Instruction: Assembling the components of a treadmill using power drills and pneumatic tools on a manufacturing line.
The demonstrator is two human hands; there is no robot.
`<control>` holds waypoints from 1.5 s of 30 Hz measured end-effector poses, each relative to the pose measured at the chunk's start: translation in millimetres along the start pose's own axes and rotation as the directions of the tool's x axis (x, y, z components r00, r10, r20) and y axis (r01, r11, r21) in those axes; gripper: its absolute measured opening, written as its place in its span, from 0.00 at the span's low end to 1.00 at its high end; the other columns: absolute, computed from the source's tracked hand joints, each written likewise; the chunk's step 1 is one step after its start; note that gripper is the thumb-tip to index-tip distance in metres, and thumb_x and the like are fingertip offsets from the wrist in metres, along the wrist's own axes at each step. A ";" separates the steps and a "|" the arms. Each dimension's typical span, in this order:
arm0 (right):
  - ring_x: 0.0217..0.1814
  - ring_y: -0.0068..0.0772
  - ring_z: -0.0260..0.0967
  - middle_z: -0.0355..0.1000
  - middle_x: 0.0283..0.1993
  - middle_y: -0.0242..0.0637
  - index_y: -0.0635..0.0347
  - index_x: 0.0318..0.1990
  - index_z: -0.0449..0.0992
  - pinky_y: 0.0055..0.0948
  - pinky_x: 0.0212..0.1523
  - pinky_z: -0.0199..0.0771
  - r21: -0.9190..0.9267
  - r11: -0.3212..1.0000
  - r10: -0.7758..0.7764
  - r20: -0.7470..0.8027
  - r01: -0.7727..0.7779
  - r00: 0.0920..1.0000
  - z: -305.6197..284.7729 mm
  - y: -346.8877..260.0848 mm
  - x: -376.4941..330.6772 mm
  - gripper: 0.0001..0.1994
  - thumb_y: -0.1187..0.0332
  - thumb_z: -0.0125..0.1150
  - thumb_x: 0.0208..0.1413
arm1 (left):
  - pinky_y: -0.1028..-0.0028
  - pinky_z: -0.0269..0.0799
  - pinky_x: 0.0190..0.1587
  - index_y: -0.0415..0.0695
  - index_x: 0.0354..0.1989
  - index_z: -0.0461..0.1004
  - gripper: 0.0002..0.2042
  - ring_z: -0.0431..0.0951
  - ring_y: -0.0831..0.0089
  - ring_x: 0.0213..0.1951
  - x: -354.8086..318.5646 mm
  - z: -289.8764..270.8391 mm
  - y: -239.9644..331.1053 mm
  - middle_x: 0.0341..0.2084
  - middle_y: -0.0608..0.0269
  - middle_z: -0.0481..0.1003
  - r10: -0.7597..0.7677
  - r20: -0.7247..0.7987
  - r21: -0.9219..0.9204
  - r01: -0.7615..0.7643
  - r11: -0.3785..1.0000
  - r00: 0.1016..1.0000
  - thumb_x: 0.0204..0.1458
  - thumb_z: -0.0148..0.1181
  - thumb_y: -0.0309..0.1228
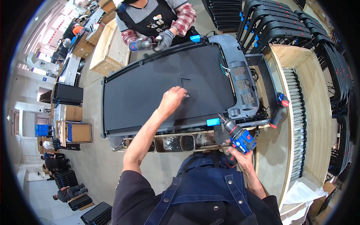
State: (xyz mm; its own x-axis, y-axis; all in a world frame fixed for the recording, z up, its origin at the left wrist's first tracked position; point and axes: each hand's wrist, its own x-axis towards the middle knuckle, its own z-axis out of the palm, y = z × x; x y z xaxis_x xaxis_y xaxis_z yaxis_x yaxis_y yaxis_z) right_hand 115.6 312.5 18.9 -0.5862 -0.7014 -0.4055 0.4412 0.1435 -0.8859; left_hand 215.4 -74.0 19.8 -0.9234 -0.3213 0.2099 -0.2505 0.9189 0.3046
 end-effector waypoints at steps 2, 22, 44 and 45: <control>0.37 0.30 0.80 0.80 0.46 0.41 0.64 0.52 0.76 0.29 0.37 0.82 0.023 1.000 0.001 -0.015 -0.001 1.000 -2.9 -1.2 -2.9 0.18 0.80 0.66 0.52 | 0.58 0.75 0.39 0.40 0.38 0.77 0.05 0.79 0.50 0.36 -11.0 3.0 14.2 0.31 0.52 0.78 -0.081 -0.014 -0.089 0.080 0.993 0.997 0.56 0.60 0.28; 0.38 0.29 0.79 0.79 0.47 0.42 0.65 0.56 0.73 0.32 0.41 0.82 -0.206 0.978 0.023 0.167 0.012 0.986 -10.9 -14.3 16.0 0.22 0.81 0.64 0.51 | 0.66 0.72 0.39 0.43 0.29 0.69 0.08 0.73 0.63 0.34 -49.6 50.5 76.2 0.28 0.62 0.68 0.111 -0.111 0.080 -0.103 0.992 0.988 0.50 0.65 0.28; 0.26 0.54 0.70 0.72 0.24 0.53 0.71 0.31 0.75 0.43 0.35 0.73 -0.916 0.312 0.259 0.336 0.251 0.905 59.5 -104.9 118.8 0.13 0.70 0.67 0.42 | 0.64 0.72 0.42 0.42 0.30 0.72 0.08 0.70 0.62 0.37 -53.0 77.2 36.4 0.30 0.62 0.68 0.031 -0.126 -0.268 -0.064 0.961 0.992 0.44 0.66 0.23; 0.26 0.54 0.70 0.72 0.24 0.53 0.71 0.31 0.75 0.43 0.35 0.73 -0.919 0.305 0.266 0.336 0.252 0.904 61.1 -106.1 120.3 0.13 0.70 0.67 0.42 | 0.64 0.72 0.42 0.42 0.30 0.72 0.08 0.70 0.62 0.37 -53.0 77.8 35.9 0.30 0.62 0.68 0.022 -0.130 -0.274 -0.058 0.960 0.991 0.44 0.66 0.23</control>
State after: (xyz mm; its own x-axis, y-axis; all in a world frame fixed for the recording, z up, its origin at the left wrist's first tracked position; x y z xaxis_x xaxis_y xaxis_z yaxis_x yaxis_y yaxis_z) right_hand 39.8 170.2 77.9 -0.1841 -0.8303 -0.5261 -0.6376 0.5083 -0.5789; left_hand 232.7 -6.2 -52.6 -0.8831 -0.3276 0.3358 -0.1076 0.8381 0.5348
